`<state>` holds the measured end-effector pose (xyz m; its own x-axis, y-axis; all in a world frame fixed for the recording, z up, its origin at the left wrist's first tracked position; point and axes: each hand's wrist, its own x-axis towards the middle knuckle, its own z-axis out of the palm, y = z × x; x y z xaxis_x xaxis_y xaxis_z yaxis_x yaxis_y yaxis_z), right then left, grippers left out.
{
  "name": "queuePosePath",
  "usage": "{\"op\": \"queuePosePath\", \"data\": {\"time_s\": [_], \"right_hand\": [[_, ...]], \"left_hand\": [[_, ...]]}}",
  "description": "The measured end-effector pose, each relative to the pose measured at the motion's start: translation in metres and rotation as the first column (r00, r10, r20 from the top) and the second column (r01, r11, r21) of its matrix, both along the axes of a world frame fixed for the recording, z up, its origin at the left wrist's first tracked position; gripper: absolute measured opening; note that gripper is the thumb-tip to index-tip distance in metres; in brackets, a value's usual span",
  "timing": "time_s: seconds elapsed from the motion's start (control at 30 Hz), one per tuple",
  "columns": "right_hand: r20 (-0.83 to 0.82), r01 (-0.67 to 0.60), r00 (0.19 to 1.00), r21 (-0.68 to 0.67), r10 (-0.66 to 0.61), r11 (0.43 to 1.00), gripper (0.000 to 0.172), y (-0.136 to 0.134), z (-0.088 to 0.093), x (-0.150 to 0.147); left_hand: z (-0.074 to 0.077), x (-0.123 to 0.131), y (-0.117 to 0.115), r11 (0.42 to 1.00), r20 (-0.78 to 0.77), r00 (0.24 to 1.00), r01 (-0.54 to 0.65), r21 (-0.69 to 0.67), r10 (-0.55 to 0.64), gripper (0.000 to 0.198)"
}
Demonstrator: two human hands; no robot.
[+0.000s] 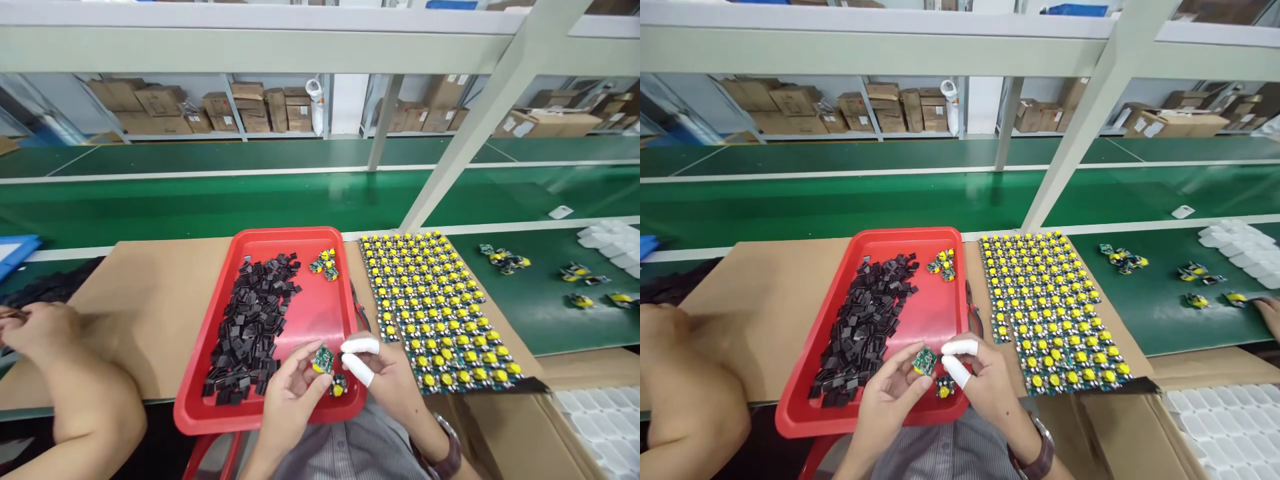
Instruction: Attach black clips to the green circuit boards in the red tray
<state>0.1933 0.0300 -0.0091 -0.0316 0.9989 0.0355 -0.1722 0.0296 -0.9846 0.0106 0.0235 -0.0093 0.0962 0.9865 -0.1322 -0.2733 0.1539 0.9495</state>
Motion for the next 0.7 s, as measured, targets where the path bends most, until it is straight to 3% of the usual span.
{"op": "queuePosePath", "data": {"time_s": [0.1, 0.23, 0.53, 0.7], "right_hand": [[-0.007, 0.005, 1.0, -0.044, -0.005, 0.999, 0.013, -0.002, 0.002, -0.004], [0.053, 0.03, 0.998, -0.079, -0.026, 0.996, 0.011, -0.006, 0.003, -0.01], [0.227, 0.099, 0.966, 0.105, -0.121, 0.99, 0.017, -0.015, 0.01, -0.02], [0.313, 0.017, 0.948, 0.118, -0.053, 0.993, 0.018, -0.014, 0.013, -0.016]], "left_hand": [[0.0, 0.001, -0.002, 1.0, -0.01, 1.0, -0.012, 0.026, 0.012, 0.044], [0.006, 0.001, -0.003, 0.999, -0.003, 1.0, -0.01, 0.035, 0.01, 0.031], [0.005, -0.002, -0.006, 0.999, -0.049, 0.998, 0.03, -0.011, -0.031, 0.031], [0.001, -0.003, -0.008, 0.999, -0.082, 0.995, 0.046, -0.024, -0.048, 0.028]]}}
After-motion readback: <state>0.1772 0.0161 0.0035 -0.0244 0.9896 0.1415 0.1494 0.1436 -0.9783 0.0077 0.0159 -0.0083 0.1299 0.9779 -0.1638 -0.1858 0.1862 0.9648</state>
